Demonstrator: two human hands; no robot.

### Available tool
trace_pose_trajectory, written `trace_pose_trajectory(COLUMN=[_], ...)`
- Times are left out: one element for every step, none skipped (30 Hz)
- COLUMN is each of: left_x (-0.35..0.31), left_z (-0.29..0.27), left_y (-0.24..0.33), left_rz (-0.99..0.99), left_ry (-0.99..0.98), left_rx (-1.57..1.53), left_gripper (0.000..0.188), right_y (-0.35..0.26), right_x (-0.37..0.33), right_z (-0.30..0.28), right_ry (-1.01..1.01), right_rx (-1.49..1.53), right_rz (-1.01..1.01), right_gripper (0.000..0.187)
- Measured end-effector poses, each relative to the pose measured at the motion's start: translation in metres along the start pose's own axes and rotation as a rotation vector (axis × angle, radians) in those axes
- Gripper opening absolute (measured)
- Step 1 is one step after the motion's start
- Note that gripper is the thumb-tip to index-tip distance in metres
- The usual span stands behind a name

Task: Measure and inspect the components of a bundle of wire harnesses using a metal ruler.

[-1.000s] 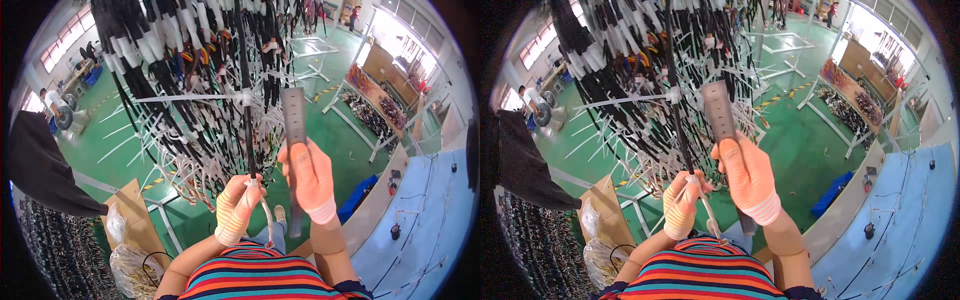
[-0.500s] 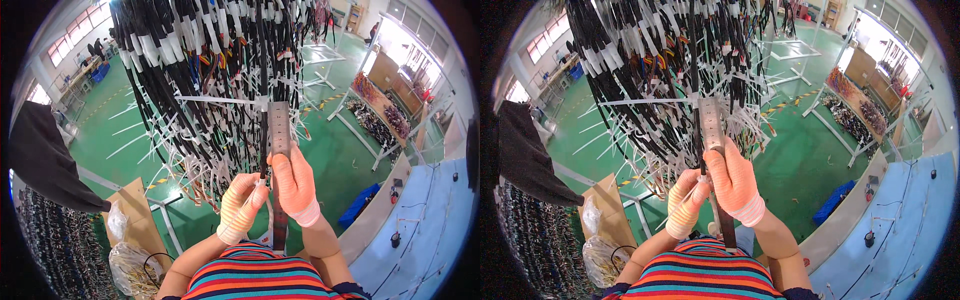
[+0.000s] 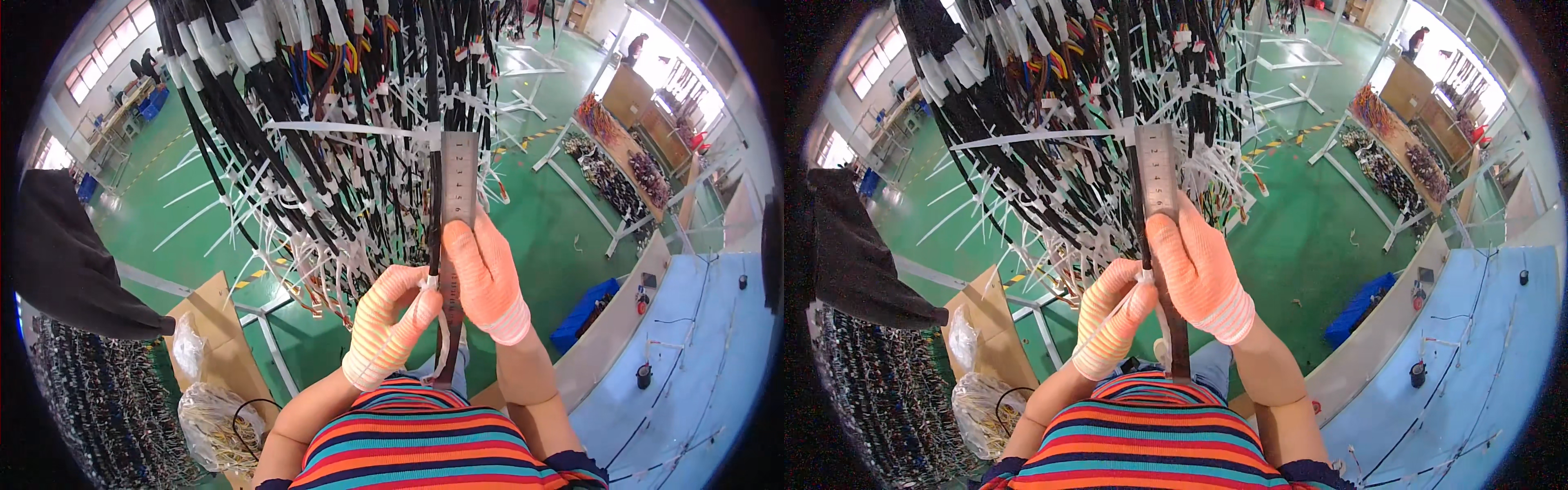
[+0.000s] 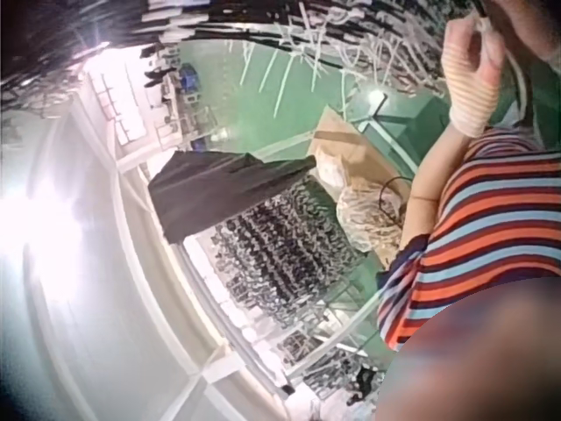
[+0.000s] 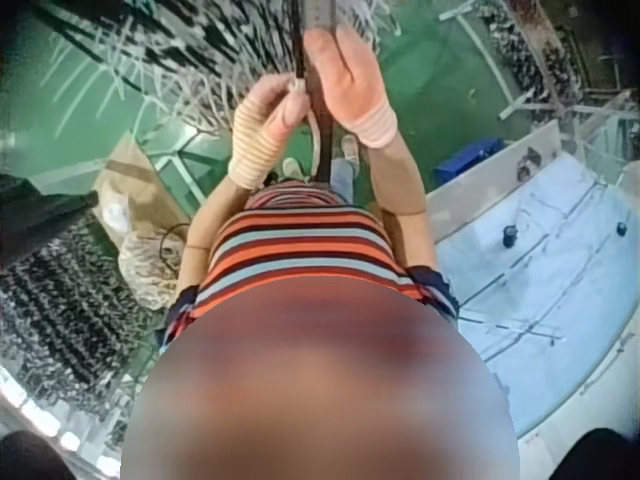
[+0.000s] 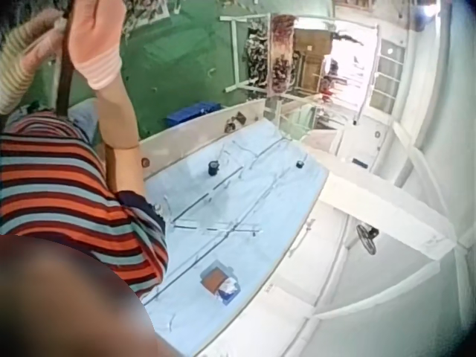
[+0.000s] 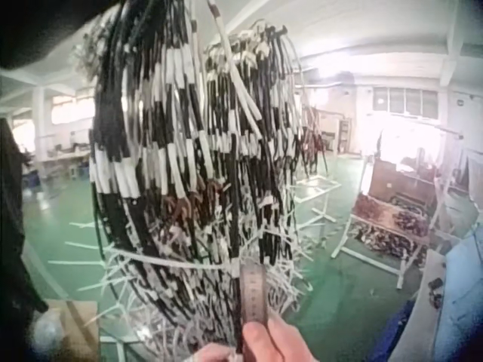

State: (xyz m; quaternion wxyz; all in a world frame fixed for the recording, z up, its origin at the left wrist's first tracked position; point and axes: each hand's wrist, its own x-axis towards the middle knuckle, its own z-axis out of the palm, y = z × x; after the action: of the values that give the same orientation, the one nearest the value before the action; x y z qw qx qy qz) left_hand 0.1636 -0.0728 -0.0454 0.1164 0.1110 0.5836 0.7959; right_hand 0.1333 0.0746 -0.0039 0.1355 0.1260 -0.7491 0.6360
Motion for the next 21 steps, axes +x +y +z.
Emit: trace_pose_trajectory(left_x=[0.0,0.0,0.0,0.0,0.0,0.0,0.0,-0.001,-0.001,-0.001,-0.001,-0.001,-0.001,-0.001,-0.001,-0.001,-0.001,-0.001,-0.001,-0.001,-0.001], left_z=[0.0,0.0,0.0,0.0,0.0,0.0,0.0,0.0,0.0,-0.001,-0.001,-0.001,-0.001,-0.001,0.0,-0.001,-0.001,-0.001,-0.001,-0.001,-0.001], left_y=[0.001,0.002,0.002,0.003,0.004,0.005,0.006,0.007,0.008,0.008,0.009,0.009,0.01,0.01,0.01,0.011,0.011,0.011,0.011,0.011,0.011], left_rz=[-0.002,-0.005,-0.022,-0.039,-0.054,-0.062,-0.066,-0.064,-0.061,-0.069,-0.077,-0.083,-0.083,-0.081,-0.079,-0.081,-0.083,-0.086,-0.084,-0.082,-0.079], left_ry=[-0.009,-0.018,-0.018,-0.021,-0.023,-0.027,-0.026,-0.023,-0.019,-0.024,-0.029,-0.031,-0.036,-0.037,-0.039,-0.043,-0.047,-0.051,-0.05,-0.05,-0.048], left_rx=[-0.017,-0.029,-0.047,-0.06,-0.077,-0.069,-0.058,-0.054,-0.05,-0.052,-0.054,-0.063,-0.052,-0.048,-0.045,-0.05,-0.056,-0.062,-0.06,-0.059,-0.058], left_gripper=[0.032,0.032,0.031,0.031,0.03,0.029,0.029,0.03,0.03,0.031,0.031,0.031,0.031,0.032,0.032,0.032,0.032,0.033,0.033,0.034,0.034], right_y=[0.0,0.0,0.001,0.001,0.001,0.001,0.002,0.002,0.003,0.003,0.003,0.003,0.002,0.002,0.001,0.0,-0.001,-0.002,-0.002,-0.002,-0.001], right_x=[0.001,0.001,0.001,0.002,0.002,0.002,0.003,0.003,0.003,0.004,0.004,0.005,0.005,0.005,0.004,0.003,0.003,0.002,0.001,0.001,0.001], right_z=[0.0,-0.001,-0.001,-0.001,-0.001,-0.001,-0.001,0.0,0.0,0.001,0.001,0.002,0.002,0.002,0.002,0.0,-0.001,-0.001,-0.001,-0.001,0.0], right_ry=[-0.004,-0.009,-0.014,-0.018,-0.022,-0.027,-0.032,-0.034,-0.037,-0.035,-0.031,-0.028,-0.022,-0.017,-0.028,-0.04,-0.052,-0.053,-0.054,-0.049,-0.047], right_rx=[0.008,0.017,0.016,0.015,0.014,0.009,0.004,-0.004,0.005,0.011,0.016,0.022,0.027,0.032,0.03,0.028,0.026,0.02,0.015,0.019,0.02], right_rz=[-0.002,-0.002,-0.003,-0.004,-0.005,0.002,0.007,0.012,0.007,0.001,-0.005,-0.012,-0.02,-0.028,0.003,0.035,0.066,0.063,0.06,0.041,0.043], right_gripper=[0.029,0.029,0.029,0.028,0.028,0.028,0.028,0.027,0.027,0.028,0.028,0.028,0.029,0.029,0.03,0.031,0.032,0.032,0.033,0.033,0.034])
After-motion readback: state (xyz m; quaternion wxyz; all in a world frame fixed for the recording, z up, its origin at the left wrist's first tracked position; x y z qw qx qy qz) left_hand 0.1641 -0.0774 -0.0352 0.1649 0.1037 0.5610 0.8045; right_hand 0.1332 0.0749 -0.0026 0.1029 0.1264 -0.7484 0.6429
